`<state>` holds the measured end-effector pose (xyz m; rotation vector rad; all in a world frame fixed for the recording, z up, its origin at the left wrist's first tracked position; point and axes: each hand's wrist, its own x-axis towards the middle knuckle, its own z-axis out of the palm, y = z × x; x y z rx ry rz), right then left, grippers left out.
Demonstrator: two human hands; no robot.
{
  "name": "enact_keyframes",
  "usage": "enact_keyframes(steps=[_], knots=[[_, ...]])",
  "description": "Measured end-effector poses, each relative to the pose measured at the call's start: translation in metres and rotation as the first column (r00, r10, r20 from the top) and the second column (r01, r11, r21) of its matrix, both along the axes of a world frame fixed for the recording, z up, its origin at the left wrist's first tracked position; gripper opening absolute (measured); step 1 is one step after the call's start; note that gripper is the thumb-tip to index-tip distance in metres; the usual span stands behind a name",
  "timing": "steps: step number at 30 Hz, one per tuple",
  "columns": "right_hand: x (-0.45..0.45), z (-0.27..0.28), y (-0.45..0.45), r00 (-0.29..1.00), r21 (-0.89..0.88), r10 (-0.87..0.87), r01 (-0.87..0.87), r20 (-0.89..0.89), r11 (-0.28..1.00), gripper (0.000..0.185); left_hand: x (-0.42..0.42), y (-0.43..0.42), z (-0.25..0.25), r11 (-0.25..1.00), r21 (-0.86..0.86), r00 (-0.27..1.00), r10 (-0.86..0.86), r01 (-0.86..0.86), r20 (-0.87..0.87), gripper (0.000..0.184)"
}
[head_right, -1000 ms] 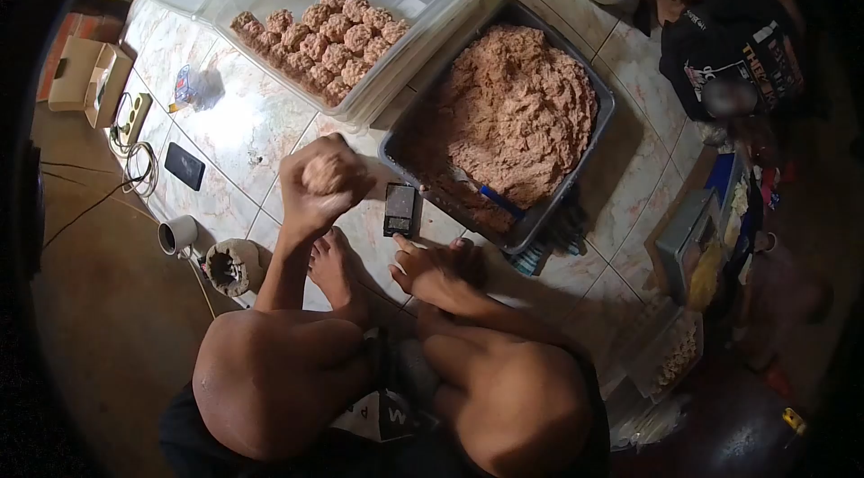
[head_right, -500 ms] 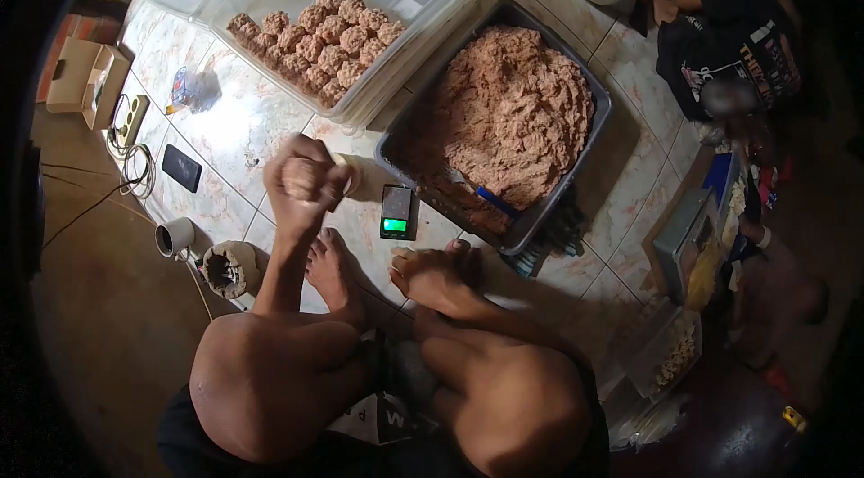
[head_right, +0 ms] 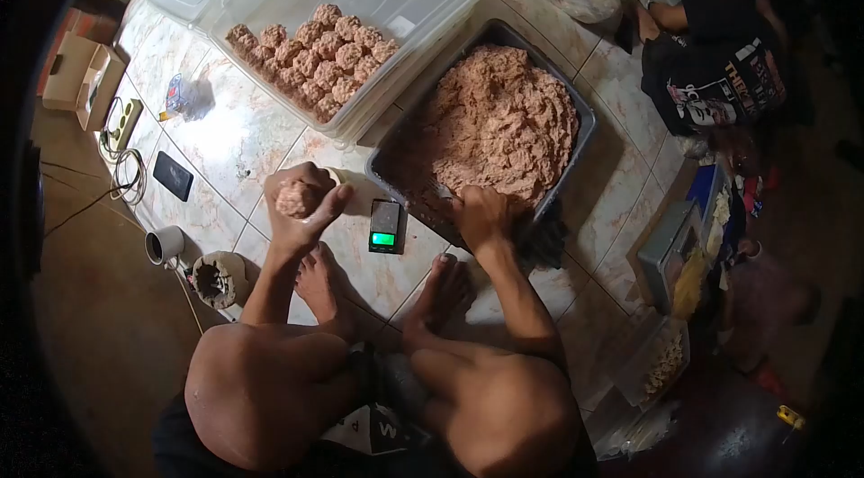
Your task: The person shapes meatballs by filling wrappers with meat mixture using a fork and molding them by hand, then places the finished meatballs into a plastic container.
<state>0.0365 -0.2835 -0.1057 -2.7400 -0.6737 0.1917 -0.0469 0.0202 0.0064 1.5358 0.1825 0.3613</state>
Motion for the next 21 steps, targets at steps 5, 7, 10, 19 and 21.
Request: enact_keyframes(steps=[5,7,10,19,21], knots=[[0.015,-0.002,-0.005,0.993,0.241,0.101,-0.114,0.063,0.964,0.011,0.009,0.002,0.025,0.998,-0.011,0.99,-0.063,0.062,-0.125,0.025],[0.017,0.088,0.026,0.995,0.232,0.071,-0.052,-0.075,0.971,0.01,-0.004,0.017,-0.009,0.994,-0.026,0.994,0.106,-0.106,0.019,0.025],[0.026,0.123,0.043,0.995,0.018,0.093,-0.092,-0.039,0.996,0.01,-0.002,0.024,0.004,0.933,-0.328,0.988,0.122,-0.148,-0.097,0.038],[0.036,0.077,0.097,0.966,-0.194,0.208,-0.235,-0.15,0.952,0.021,-0.002,0.002,-0.001,0.992,-0.127,0.985,-0.009,-0.013,-0.173,0.032],[0.032,0.093,0.085,0.93,-0.088,0.282,-0.309,-0.237,0.947,0.021,0.001,0.005,-0.006,0.993,-0.116,0.986,0.013,-0.032,-0.167,0.032]])
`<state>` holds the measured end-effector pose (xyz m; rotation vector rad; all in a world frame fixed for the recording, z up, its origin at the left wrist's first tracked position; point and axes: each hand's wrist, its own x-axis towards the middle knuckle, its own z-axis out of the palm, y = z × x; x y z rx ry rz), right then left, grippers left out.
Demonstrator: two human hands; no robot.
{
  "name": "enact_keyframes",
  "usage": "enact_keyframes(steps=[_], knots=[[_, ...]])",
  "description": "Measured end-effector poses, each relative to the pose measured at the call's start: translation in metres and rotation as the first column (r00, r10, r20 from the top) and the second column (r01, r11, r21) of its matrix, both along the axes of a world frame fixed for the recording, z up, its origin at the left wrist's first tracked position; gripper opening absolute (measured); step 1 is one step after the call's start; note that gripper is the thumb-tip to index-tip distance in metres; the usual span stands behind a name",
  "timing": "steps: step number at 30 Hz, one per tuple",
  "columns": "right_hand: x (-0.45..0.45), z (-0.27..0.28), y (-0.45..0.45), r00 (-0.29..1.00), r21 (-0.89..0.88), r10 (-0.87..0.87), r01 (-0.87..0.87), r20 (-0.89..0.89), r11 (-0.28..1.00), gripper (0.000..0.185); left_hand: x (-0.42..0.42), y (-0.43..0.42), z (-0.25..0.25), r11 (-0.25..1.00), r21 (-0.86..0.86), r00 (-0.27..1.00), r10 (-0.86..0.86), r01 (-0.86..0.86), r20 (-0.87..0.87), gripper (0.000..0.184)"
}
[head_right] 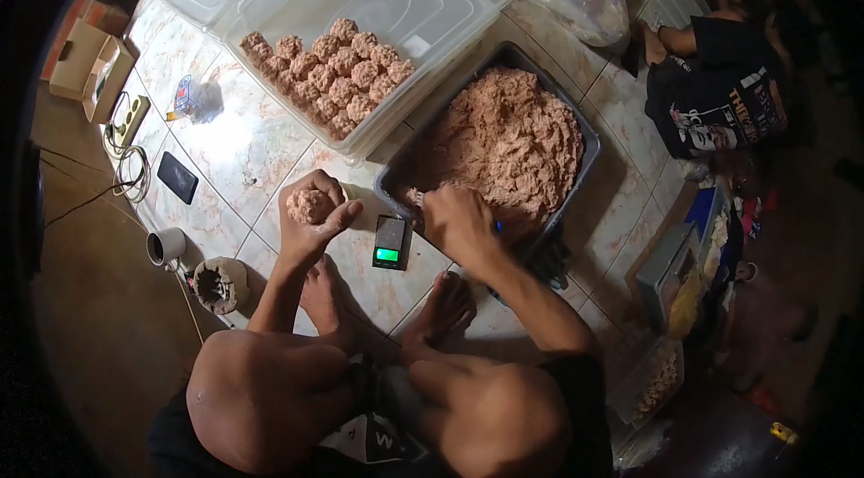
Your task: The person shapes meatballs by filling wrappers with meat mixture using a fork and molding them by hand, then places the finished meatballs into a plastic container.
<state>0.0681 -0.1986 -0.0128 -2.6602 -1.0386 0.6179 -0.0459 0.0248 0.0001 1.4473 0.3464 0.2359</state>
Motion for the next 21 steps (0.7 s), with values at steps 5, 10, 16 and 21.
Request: enact_keyframes(steps=[5,10,16,21], knots=[[0.045,0.011,-0.004,0.984,-0.186,0.071,-0.04,0.163,0.982,0.017,0.002,0.005,0.003,0.998,-0.056,0.999,0.037,-0.039,-0.038,0.027],[0.023,-0.04,0.043,0.984,-0.227,0.163,-0.142,0.077,0.964,0.021,-0.001,0.009,-0.005,0.999,-0.002,0.955,0.034,-0.035,0.295,0.031],[0.046,-0.006,0.009,0.983,-0.071,-0.004,0.017,0.184,0.997,0.015,-0.009,0.009,-0.015,0.991,-0.01,0.991,0.13,-0.13,0.024,0.035],[0.029,-0.04,0.03,0.966,0.111,0.214,-0.231,0.144,0.967,0.022,0.006,-0.01,0.0,0.993,-0.107,0.996,0.063,-0.056,0.063,0.029]])
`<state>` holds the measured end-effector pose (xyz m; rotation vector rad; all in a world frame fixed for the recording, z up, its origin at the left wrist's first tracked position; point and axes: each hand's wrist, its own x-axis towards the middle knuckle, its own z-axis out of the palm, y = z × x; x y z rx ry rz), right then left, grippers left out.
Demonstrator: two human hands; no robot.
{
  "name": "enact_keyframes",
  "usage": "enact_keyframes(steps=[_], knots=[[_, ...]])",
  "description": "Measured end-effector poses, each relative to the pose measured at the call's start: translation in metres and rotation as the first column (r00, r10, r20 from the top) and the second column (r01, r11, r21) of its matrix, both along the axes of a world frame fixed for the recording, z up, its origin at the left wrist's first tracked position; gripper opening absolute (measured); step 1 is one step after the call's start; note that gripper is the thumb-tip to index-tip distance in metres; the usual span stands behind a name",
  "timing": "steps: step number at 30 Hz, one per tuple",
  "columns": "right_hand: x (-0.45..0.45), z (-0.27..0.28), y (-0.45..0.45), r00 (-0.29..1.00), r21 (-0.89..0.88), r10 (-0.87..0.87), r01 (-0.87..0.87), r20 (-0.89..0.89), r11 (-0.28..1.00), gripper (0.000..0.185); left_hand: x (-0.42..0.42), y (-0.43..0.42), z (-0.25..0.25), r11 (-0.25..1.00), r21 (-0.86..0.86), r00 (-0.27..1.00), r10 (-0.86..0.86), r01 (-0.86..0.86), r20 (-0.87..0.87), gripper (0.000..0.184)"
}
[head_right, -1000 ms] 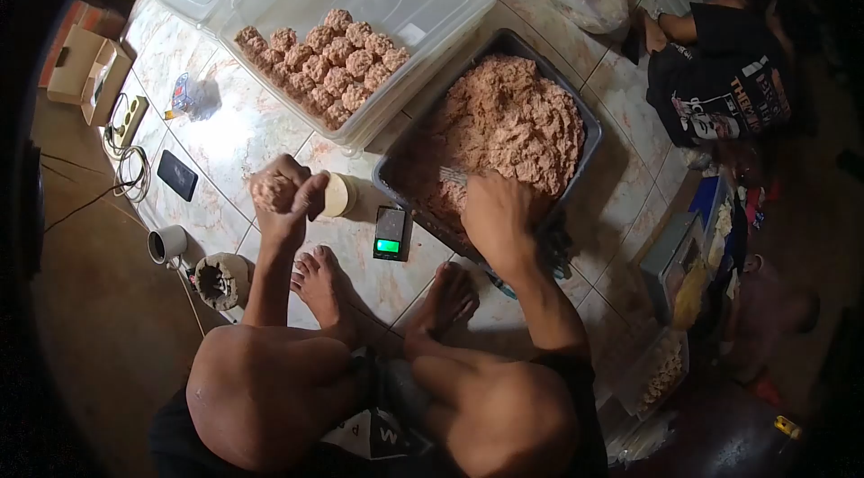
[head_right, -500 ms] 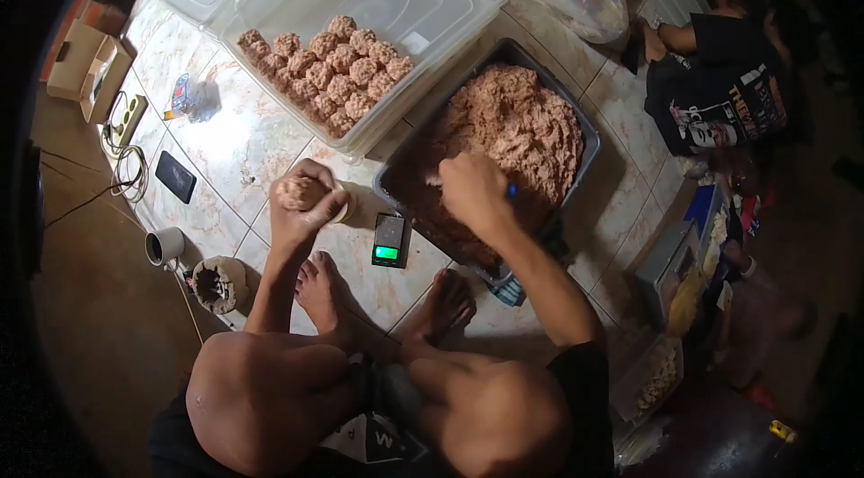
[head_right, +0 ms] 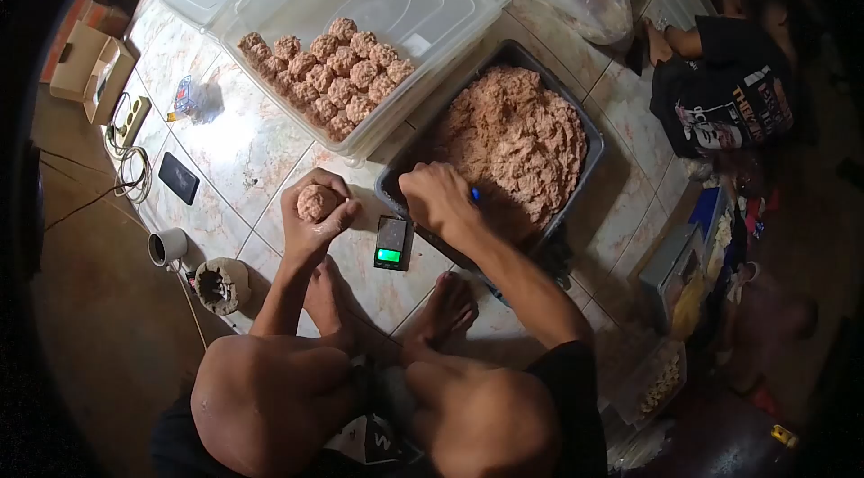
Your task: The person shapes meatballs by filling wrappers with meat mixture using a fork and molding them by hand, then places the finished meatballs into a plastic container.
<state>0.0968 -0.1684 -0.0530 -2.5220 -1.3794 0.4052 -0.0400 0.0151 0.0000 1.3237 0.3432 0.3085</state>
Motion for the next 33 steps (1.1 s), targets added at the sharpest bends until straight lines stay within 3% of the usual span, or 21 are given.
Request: enact_keyframes(steps=[3,7,8,9,11,12,15,18,19,21,22,23,25,26,27,29,30,32,33], knots=[[0.013,0.034,-0.014,0.981,-0.084,-0.192,0.188,-0.042,0.979,0.02,-0.011,0.015,-0.017,0.996,-0.032,0.992,0.09,-0.087,0.091,0.03],[0.012,-0.016,-0.007,0.999,-0.256,0.039,-0.028,0.037,0.966,0.015,-0.016,0.006,-0.02,0.992,-0.002,0.989,0.123,-0.123,-0.08,0.03],[0.001,-0.017,0.004,1.0,-0.311,0.014,-0.013,-0.001,0.95,0.017,-0.016,0.005,-0.028,0.996,0.063,0.992,0.068,-0.061,-0.108,0.03],[0.001,-0.001,0.004,0.998,-0.281,-0.051,0.036,-0.046,0.959,0.018,-0.012,-0.004,-0.019,0.998,0.051,0.996,0.051,-0.047,-0.076,0.029],[0.012,0.023,-0.015,0.973,-0.232,-0.183,0.148,-0.138,0.961,0.021,-0.009,-0.009,-0.021,0.979,0.201,1.0,0.019,-0.023,0.024,0.029],[0.016,0.026,-0.026,0.99,-0.043,-0.113,0.109,-0.085,0.993,0.026,-0.013,-0.009,-0.025,0.988,0.155,1.0,0.019,-0.018,-0.004,0.029],[0.019,0.011,-0.031,0.993,-0.212,-0.1,0.111,0.065,0.971,0.018,-0.025,-0.005,-0.031,0.998,0.045,0.995,0.042,-0.038,-0.091,0.029],[-0.001,-0.008,-0.018,0.996,-0.242,-0.071,0.056,-0.054,0.969,0.014,-0.021,-0.009,-0.034,0.999,0.036,0.988,0.043,-0.038,-0.147,0.025],[-0.006,-0.005,-0.019,0.999,-0.132,0.001,-0.008,-0.053,0.991,0.016,-0.022,-0.011,-0.033,0.999,0.037,0.992,-0.003,0.007,-0.126,0.027],[-0.002,0.022,-0.036,0.947,0.068,-0.218,0.24,-0.234,0.968,0.018,-0.02,-0.015,-0.026,0.992,0.036,0.99,-0.114,0.117,-0.085,0.033],[0.005,0.025,-0.044,0.968,0.286,-0.142,0.199,-0.207,0.938,0.022,-0.024,-0.016,-0.03,0.983,0.012,0.979,-0.18,0.182,-0.096,0.045],[0.008,0.029,-0.053,0.98,0.188,-0.155,0.176,-0.122,0.966,0.023,-0.028,-0.02,-0.038,0.976,-0.118,0.983,-0.186,0.185,0.003,0.041],[0.004,0.039,-0.065,0.984,-0.009,-0.168,0.169,0.053,0.986,0.026,-0.041,-0.026,-0.067,0.949,0.213,0.971,-0.211,0.231,-0.114,0.036],[0.005,0.038,-0.063,0.985,-0.248,-0.16,0.172,0.067,0.953,0.031,-0.047,-0.031,-0.089,0.912,0.315,0.963,-0.227,0.264,-0.148,0.03],[0.004,0.025,-0.063,0.99,-0.248,-0.127,0.139,0.062,0.959,0.032,-0.052,-0.04,-0.105,0.897,0.373,0.971,-0.202,0.236,-0.128,0.036],[-0.012,-0.015,-0.065,0.997,-0.247,-0.066,0.071,0.031,0.966,0.036,-0.058,-0.038,-0.149,0.71,0.616,0.938,-0.299,0.341,-0.174,0.048],[-0.023,-0.021,-0.064,0.998,-0.121,-0.042,0.048,0.048,0.992,0.033,-0.057,-0.04,-0.159,0.664,0.668,0.938,-0.298,0.337,-0.177,0.051],[-0.011,0.006,-0.067,0.967,0.099,-0.142,0.166,-0.213,0.981,0.028,-0.052,-0.047,-0.172,0.581,0.773,0.962,-0.227,0.256,-0.148,0.061],[-0.012,0.026,-0.073,0.917,0.182,-0.176,0.253,-0.358,0.95,0.025,-0.06,-0.052,-0.179,0.554,0.77,0.949,-0.201,0.316,-0.245,0.066]])
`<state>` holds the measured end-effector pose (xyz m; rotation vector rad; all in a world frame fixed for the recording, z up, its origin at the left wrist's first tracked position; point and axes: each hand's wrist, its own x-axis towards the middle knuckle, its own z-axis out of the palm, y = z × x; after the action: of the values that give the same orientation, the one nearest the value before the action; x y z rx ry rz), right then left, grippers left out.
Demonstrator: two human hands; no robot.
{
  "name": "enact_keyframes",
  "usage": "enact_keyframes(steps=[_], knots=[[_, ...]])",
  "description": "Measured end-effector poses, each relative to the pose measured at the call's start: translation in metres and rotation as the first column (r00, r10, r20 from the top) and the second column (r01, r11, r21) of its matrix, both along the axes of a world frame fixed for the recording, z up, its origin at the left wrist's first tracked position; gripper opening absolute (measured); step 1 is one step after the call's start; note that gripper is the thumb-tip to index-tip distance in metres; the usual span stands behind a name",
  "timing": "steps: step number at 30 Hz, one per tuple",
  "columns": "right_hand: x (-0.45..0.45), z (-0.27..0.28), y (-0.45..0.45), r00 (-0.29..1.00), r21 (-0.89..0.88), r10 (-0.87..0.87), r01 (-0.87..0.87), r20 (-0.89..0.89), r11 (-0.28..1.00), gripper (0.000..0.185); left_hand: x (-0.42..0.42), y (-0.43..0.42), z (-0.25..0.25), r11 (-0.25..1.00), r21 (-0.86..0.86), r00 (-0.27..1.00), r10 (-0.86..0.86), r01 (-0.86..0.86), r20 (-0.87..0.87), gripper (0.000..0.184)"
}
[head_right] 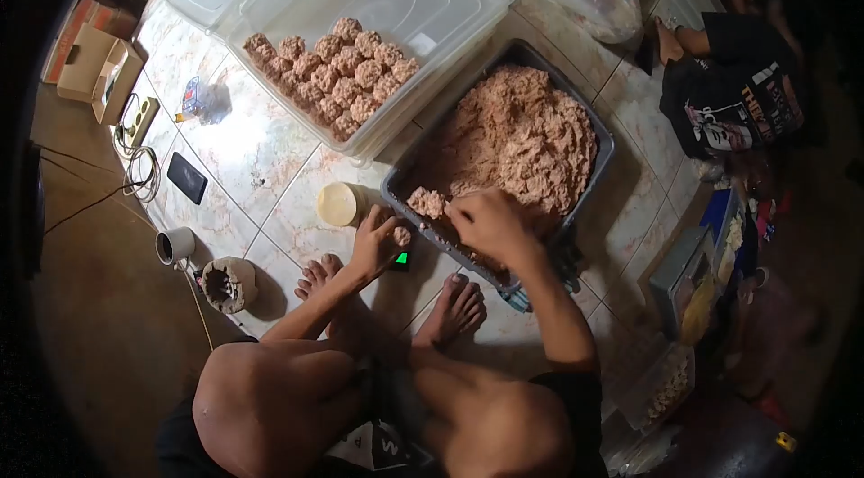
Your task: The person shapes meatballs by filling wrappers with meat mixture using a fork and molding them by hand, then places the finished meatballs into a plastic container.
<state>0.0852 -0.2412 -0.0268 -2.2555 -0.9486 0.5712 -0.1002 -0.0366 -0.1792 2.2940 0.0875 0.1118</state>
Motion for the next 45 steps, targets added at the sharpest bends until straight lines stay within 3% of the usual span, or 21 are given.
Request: enact_keyframes(steps=[1,3,6,10,12,14,19,22,23,24,25,27,28,30,32,34,36,37,41,44,45], knots=[[0.002,0.02,-0.002,0.996,0.051,-0.068,0.071,-0.063,0.996,0.014,-0.002,-0.004,-0.008,0.999,0.045,0.997,0.024,-0.02,-0.077,0.071],[0.002,0.034,-0.006,0.99,0.048,-0.129,0.126,0.062,0.991,0.016,-0.001,-0.006,-0.015,0.991,0.135,0.979,0.047,-0.021,-0.198,0.088],[0.005,0.036,-0.01,0.974,0.039,-0.196,0.193,0.113,0.98,0.012,0.0,-0.004,0.012,0.996,0.013,0.995,0.089,-0.09,0.047,0.091],[-0.006,0.044,-0.005,0.956,0.062,-0.276,0.271,0.097,0.961,0.015,-0.025,0.02,0.033,0.999,-0.008,0.978,-0.033,0.035,0.204,0.077],[-0.016,0.046,-0.004,0.949,0.055,-0.303,0.299,0.088,0.953,0.016,-0.009,0.031,0.056,0.933,0.015,0.916,0.351,-0.361,0.192,0.046],[-0.021,0.049,0.002,0.934,0.051,-0.343,0.34,0.099,0.939,0.017,0.006,0.052,0.064,0.884,0.2,0.904,0.4,-0.424,0.148,0.038],[-0.039,0.035,0.007,0.925,0.072,-0.381,0.379,0.007,0.922,0.023,0.005,0.064,0.055,0.935,0.147,0.944,0.304,-0.322,0.132,0.021],[-0.047,0.027,0.001,0.928,0.111,-0.371,0.367,0.023,0.924,0.022,0.008,0.067,0.047,0.915,-0.039,0.882,0.399,-0.402,0.252,0.022],[-0.051,0.027,-0.002,0.916,0.12,-0.4,0.399,-0.017,0.909,0.022,0.013,0.069,0.069,0.879,-0.248,0.85,0.465,-0.408,0.247,0.016],[-0.057,0.027,-0.005,0.901,0.124,-0.429,0.433,-0.059,0.893,0.022,0.016,0.073,0.078,0.819,-0.343,0.802,0.549,-0.46,0.235,0.008],[-0.058,0.028,-0.007,0.887,0.127,-0.452,0.461,-0.096,0.878,0.023,0.019,0.079,0.088,0.662,-0.587,0.796,0.603,-0.467,0.047,0.014],[-0.061,0.067,0.005,0.88,0.105,-0.458,0.472,-0.128,0.876,0.025,0.031,0.079,0.116,0.174,-0.923,0.857,0.461,-0.344,-0.232,0.035],[-0.063,0.083,0.012,0.873,0.099,-0.465,0.48,-0.143,0.872,0.025,0.037,0.076,0.118,-0.022,-0.94,0.885,0.331,-0.34,-0.327,0.044],[-0.068,0.085,0.019,0.929,0.23,-0.366,0.369,-0.058,0.901,0.026,0.05,0.057,0.128,-0.153,-0.894,0.875,0.19,-0.421,-0.445,0.051],[-0.075,0.081,0.03,0.947,0.283,-0.32,0.304,0.013,0.91,0.021,0.058,0.044,0.132,-0.148,-0.94,0.951,-0.01,-0.308,-0.31,0.063],[-0.075,0.068,0.04,0.951,0.324,-0.287,0.237,0.117,0.916,0.015,0.062,0.028,0.156,-0.227,-0.94,0.967,-0.089,-0.253,-0.239,0.05],[-0.072,0.056,0.04,0.963,0.134,-0.263,0.253,0.063,0.958,0.007,0.063,0.022,0.155,0.119,-0.953,0.96,-0.012,-0.277,-0.28,0.035],[-0.074,0.055,0.039,0.96,0.146,-0.269,0.256,0.079,0.956,0.006,0.063,0.019,0.154,0.288,-0.913,0.957,0.039,-0.288,-0.289,0.029],[-0.075,0.054,0.042,0.957,0.152,-0.279,0.265,0.081,0.952,0.006,0.056,0.017,0.13,0.092,-0.892,0.896,0.082,-0.442,-0.436,0.019],[-0.069,0.067,0.027,0.935,0.003,-0.32,0.323,0.155,0.946,0.005,0.057,0.029,0.115,0.064,-0.941,0.928,0.198,-0.332,-0.315,0.017],[-0.063,0.075,0.02,0.922,-0.057,-0.33,0.348,0.203,0.936,0.005,0.058,0.038,0.116,0.118,-0.908,0.897,0.248,-0.403,-0.366,0.021]])
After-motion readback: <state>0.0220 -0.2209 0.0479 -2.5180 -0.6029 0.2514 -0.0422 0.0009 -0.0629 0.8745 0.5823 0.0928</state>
